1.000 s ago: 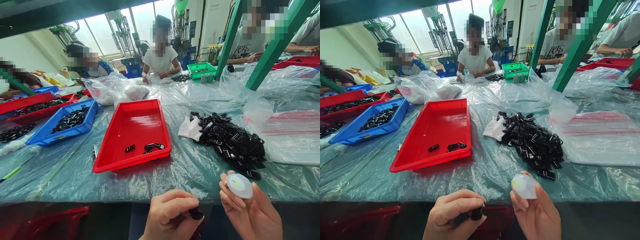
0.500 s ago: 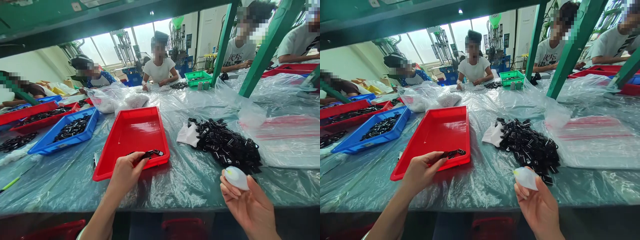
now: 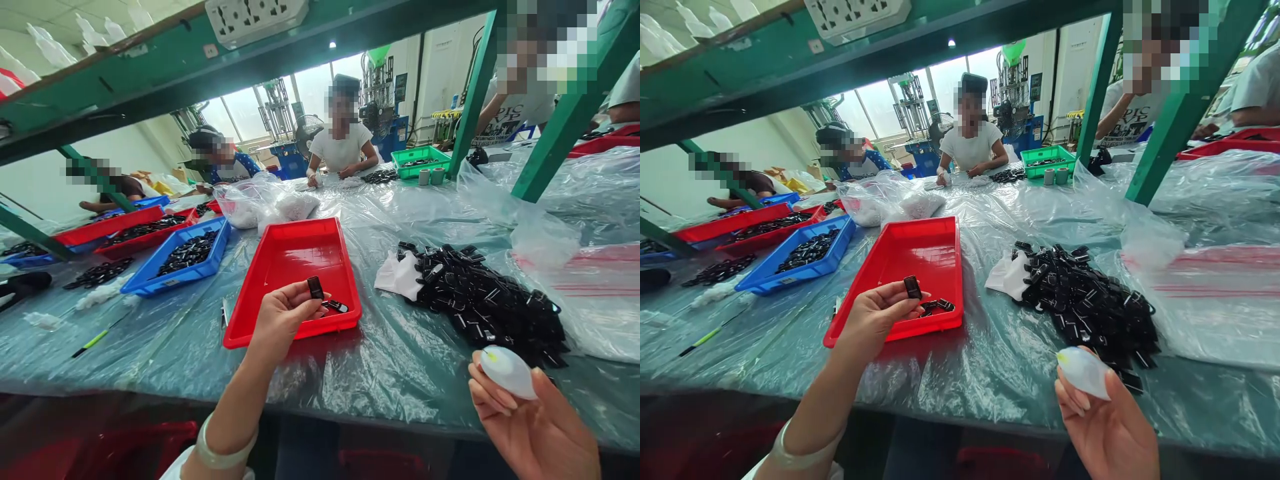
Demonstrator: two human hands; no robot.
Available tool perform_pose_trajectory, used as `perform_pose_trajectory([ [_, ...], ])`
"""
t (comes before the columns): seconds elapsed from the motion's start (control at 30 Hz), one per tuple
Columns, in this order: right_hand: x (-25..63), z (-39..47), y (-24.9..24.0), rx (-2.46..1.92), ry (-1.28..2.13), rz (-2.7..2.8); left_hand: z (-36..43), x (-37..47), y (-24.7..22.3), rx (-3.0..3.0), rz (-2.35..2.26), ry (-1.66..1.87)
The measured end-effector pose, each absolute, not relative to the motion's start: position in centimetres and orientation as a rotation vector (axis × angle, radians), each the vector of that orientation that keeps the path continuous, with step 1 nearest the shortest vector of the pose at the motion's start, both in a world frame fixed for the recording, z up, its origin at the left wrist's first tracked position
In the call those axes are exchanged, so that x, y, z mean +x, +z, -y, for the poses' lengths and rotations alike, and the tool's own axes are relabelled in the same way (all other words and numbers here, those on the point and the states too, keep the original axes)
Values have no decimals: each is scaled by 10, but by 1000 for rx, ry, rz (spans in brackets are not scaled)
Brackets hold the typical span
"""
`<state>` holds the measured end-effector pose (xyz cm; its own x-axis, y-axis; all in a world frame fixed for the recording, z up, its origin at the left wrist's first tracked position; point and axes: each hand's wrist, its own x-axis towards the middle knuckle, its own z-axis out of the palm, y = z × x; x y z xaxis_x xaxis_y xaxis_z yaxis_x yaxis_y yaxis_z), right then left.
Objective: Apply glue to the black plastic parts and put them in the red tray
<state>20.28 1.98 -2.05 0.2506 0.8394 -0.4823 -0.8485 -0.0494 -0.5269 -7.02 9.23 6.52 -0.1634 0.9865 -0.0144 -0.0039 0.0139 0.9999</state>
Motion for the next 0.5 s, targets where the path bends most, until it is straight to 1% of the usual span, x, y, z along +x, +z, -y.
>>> perform_pose_trajectory([
  [0.27, 201, -22, -18, -859, 1370, 30, -86, -69, 66, 1018, -1195, 1297],
  [0.5, 199, -22, -23, -747, 1376, 73, -82, -75, 68, 1089, -1247, 1258],
])
